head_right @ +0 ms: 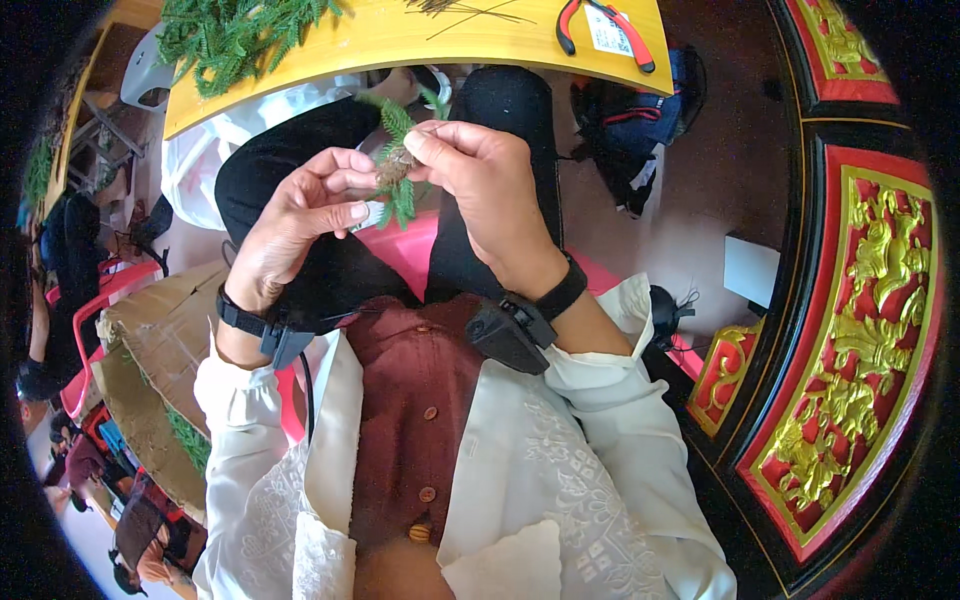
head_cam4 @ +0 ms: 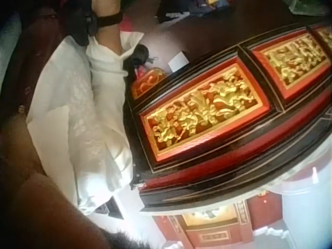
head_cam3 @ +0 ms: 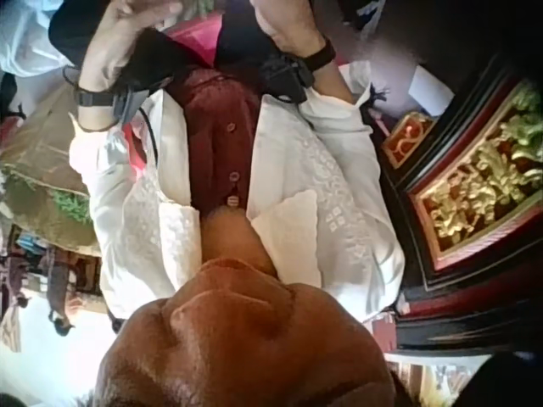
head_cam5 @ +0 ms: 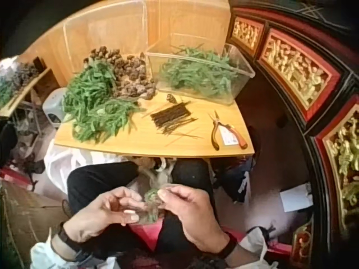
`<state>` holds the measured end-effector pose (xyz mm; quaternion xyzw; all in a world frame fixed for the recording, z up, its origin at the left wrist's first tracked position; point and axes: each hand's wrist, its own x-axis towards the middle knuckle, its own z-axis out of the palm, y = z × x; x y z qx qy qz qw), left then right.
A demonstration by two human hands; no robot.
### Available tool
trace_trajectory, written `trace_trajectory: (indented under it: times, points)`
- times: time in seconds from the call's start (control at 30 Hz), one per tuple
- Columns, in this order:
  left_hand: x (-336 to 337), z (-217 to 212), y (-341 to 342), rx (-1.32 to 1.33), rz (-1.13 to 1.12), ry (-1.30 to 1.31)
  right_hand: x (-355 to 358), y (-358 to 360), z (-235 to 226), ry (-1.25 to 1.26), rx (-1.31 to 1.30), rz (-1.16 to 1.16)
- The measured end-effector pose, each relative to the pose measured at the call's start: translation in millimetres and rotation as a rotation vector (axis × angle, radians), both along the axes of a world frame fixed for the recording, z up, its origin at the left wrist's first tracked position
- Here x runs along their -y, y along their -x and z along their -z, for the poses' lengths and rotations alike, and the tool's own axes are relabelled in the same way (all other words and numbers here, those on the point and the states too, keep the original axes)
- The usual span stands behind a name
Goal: Trimming and bundling green plant sprigs at a workbench.
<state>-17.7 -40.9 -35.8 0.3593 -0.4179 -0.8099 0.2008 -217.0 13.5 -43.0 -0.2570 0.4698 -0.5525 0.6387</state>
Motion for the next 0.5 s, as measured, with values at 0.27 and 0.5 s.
trace_trajectory:
  times: [0.27,0.5]
  points:
    - [-0.5,14.2,12.0,-0.05,-0.024,-0.018,5.5,6.0,12.7,0.004,0.377,0.105]
    - [6.0,20.9,-4.3,-0.031,-0.121,0.03,3.4,7.6,11.6,-0.028,0.419,0.085]
